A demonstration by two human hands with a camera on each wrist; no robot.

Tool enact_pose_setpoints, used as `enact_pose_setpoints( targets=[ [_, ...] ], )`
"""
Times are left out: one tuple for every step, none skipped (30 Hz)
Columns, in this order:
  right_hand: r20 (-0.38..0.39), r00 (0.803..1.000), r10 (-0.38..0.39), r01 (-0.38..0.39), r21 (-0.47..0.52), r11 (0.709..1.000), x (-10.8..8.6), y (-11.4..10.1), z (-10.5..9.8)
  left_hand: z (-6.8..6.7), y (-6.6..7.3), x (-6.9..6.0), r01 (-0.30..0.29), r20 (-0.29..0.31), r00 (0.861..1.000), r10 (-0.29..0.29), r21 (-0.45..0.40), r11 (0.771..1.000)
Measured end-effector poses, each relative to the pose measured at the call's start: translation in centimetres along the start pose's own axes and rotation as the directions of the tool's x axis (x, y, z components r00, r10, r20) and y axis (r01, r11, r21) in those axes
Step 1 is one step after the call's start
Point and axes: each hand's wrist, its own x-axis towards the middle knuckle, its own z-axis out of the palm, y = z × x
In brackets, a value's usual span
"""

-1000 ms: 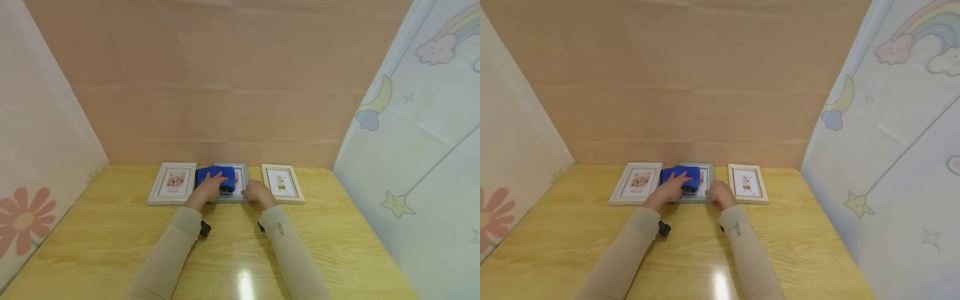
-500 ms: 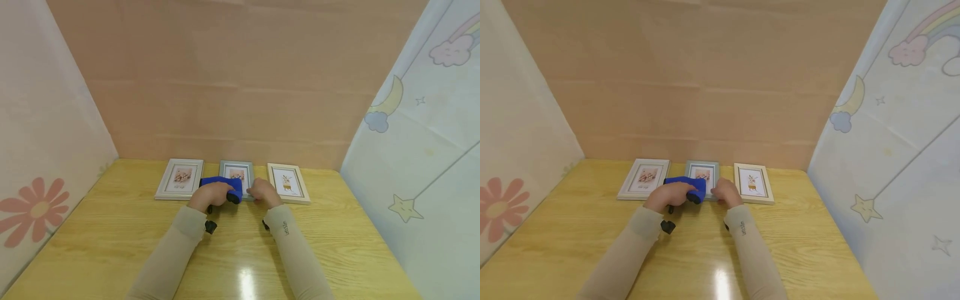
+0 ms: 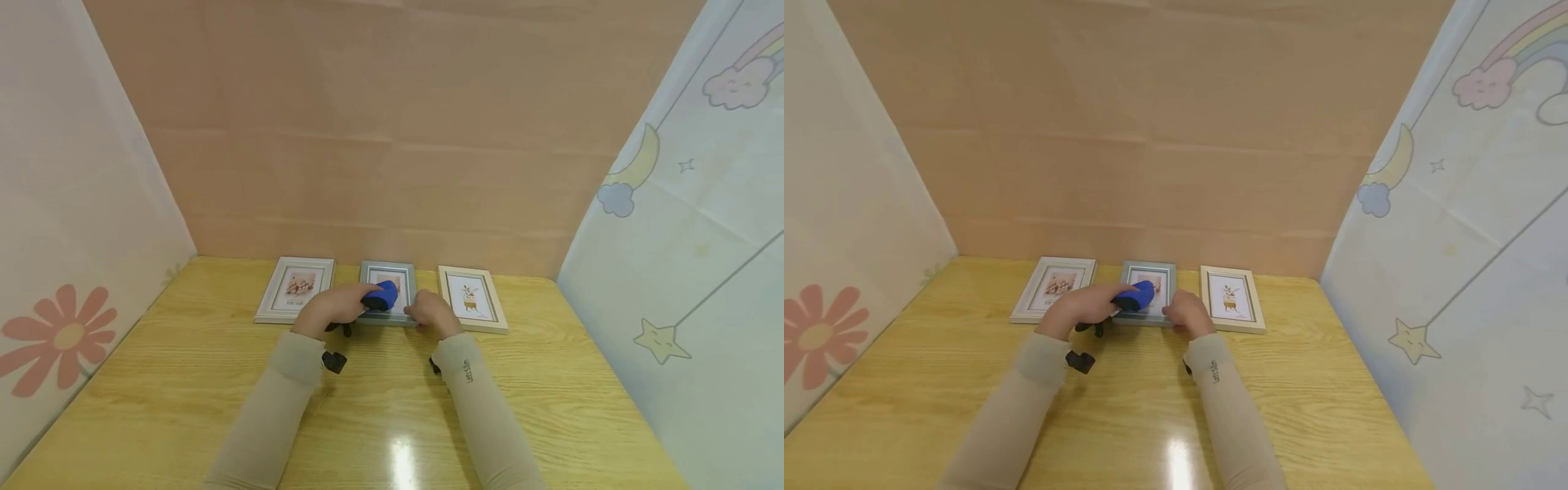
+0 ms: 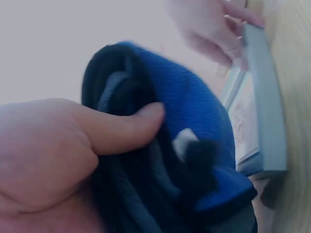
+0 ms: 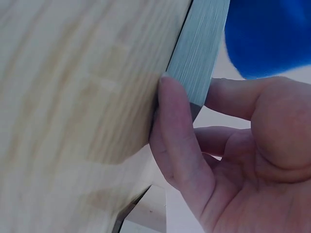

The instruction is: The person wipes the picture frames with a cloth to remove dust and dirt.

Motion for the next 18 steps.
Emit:
enact_pose_setpoints(
  targets=[
    [-0.002, 1.0, 0.001, -0.001, 0.0, 1.0, 0.0, 0.0, 0.0, -0.2, -0.3, -0.1, -0.008, -0.028, 1.0, 0.008, -0.02, 1.0],
    [-0.004, 1.0, 0.006, -0.006, 0.003, 1.0, -0.1, 0.0, 0.0, -0.5, -0.6, -0.1, -0.02, -0.059, 0.998, 0.018, -0.034, 0.999],
    [-0.005, 1.0, 0.01, -0.01, 0.004, 1.0, -0.2, -0.1, 0.0, -0.8, -0.9, -0.2, -0.032, -0.09, 0.996, 0.027, -0.055, 0.998],
    [-0.007, 1.0, 0.019, -0.019, 0.017, 1.0, -0.2, -0.1, -0.1, -1.1, -1.2, -0.3, -0.042, -0.122, 0.992, 0.031, -0.082, 0.996],
    [-0.008, 1.0, 0.028, -0.028, 0.03, 0.999, -0.3, -0.1, -0.1, -1.5, -1.5, -0.4, -0.049, -0.152, 0.988, 0.033, -0.104, 0.993],
    [-0.012, 0.999, 0.036, -0.035, 0.045, 0.998, -0.4, -0.1, -0.1, -1.8, -1.8, -0.6, -0.061, -0.183, 0.982, 0.038, -0.12, 0.991],
    [-0.017, 0.999, 0.044, -0.043, 0.063, 0.997, -0.5, -0.1, -0.1, -2.2, -2.1, -0.8, -0.082, -0.217, 0.975, 0.05, -0.14, 0.987],
    [-0.021, 0.998, 0.053, -0.051, 0.085, 0.995, -0.7, -0.1, -0.2, -2.6, -2.4, -1.1, -0.093, -0.251, 0.966, 0.053, -0.151, 0.984],
    [-0.028, 0.998, 0.055, -0.052, 0.099, 0.994, -0.8, -0.1, -0.3, -3.0, -2.7, -1.5, -0.101, -0.285, 0.957, 0.05, -0.168, 0.981],
    [-0.033, 0.998, 0.06, -0.056, 0.119, 0.991, -0.9, -0.2, -0.4, -3.5, -3.0, -1.9, -0.103, -0.319, 0.947, 0.039, -0.188, 0.977],
    [-0.04, 0.997, 0.06, -0.054, 0.134, 0.99, -1.1, -0.3, -0.5, -4.0, -3.4, -2.3, -0.101, -0.356, 0.934, 0.024, -0.201, 0.974],
    [-0.057, 0.997, 0.054, -0.046, 0.138, 0.989, -1.1, -0.4, -0.7, -4.5, -3.7, -2.8, -0.1, -0.388, 0.922, 0.007, -0.22, 0.97],
    [-0.079, 0.996, 0.045, -0.034, 0.136, 0.99, -1.2, -0.6, -0.9, -5.1, -4.1, -3.2, -0.102, -0.43, 0.903, -0.006, -0.228, 0.968],
    [-0.106, 0.994, 0.031, -0.018, 0.13, 0.991, -1.2, -0.9, -1.2, -5.6, -4.6, -3.6, -0.091, -0.468, 0.883, -0.033, -0.24, 0.967],
    [-0.133, 0.991, 0.014, 0.002, 0.12, 0.993, -1.3, -1.3, -1.5, -6.1, -5.0, -4.0, -0.086, -0.508, 0.86, -0.052, -0.243, 0.966],
    [-0.171, 0.985, -0.008, 0.028, 0.113, 0.993, -1.3, -1.8, -1.8, -6.5, -5.4, -4.4, -0.078, -0.549, 0.834, -0.064, -0.233, 0.969],
    [-0.211, 0.977, -0.039, 0.063, 0.108, 0.992, -1.3, -2.5, -2.0, -6.8, -6.0, -4.7, -0.072, -0.588, 0.806, -0.064, -0.206, 0.976],
    [-0.247, 0.967, -0.068, 0.096, 0.104, 0.99, -1.3, -3.4, -2.2, -7.1, -6.7, -5.0, -0.062, -0.624, 0.779, -0.059, -0.171, 0.983]
  ],
)
